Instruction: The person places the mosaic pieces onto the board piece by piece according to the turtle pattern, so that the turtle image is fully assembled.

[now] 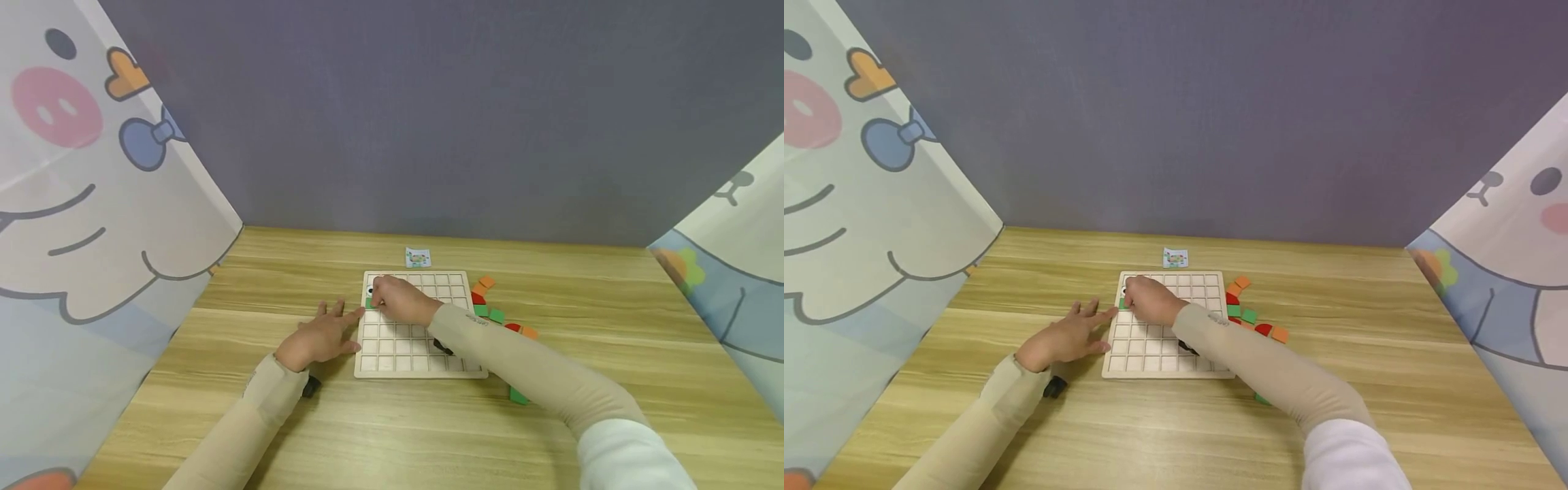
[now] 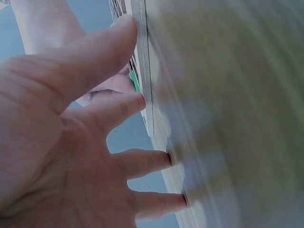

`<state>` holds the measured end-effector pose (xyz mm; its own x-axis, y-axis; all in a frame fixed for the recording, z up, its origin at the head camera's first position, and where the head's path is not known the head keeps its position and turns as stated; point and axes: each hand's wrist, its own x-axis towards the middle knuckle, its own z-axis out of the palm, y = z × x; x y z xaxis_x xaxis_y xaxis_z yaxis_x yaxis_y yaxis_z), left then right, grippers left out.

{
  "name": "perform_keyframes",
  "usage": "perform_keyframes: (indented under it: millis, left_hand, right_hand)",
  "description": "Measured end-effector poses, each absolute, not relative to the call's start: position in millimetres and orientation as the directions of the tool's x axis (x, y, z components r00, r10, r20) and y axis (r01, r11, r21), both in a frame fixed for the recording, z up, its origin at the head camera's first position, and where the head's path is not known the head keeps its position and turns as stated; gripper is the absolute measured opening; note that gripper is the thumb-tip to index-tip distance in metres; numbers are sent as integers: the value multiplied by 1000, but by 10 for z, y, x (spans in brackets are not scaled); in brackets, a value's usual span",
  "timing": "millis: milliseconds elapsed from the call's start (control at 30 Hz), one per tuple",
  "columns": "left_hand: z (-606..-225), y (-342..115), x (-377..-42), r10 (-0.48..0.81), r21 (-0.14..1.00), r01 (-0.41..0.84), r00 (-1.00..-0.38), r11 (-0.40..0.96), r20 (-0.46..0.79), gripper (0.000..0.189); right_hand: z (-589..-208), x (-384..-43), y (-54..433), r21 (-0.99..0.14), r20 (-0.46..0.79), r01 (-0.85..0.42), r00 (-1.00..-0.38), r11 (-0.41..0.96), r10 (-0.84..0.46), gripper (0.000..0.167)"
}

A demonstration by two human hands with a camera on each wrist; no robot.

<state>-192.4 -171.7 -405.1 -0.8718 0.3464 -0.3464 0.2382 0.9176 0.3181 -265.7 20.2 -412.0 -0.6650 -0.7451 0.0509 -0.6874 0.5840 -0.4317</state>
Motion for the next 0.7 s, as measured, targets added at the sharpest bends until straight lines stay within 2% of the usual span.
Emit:
perform_keyframes:
  millis: [133, 267, 533, 700]
  left_hand:
    - [-4033, -1700, -1931, 353, 309, 248, -866, 918, -353, 73]
    - [-4018, -1693, -1924, 356, 305, 252, -863, 919, -359, 73]
    - [-4043, -1713, -1903, 368, 307, 266, -862, 914, -348, 73]
    - [-4041, -1715, -1897, 374, 306, 274, -863, 912, -341, 72]
  right_hand:
    - [-4078, -2648, 304, -418, 5, -693, -648, 587, -762, 18]
    - [-3973, -2648, 469, -447, 9, -672, -663, 590, -749, 20]
    - [-3768, -2712, 1178, -489, 100, -621, -737, 612, -668, 21]
    - [-3808, -2689, 1717, -512, 93, -528, -818, 678, -567, 19]
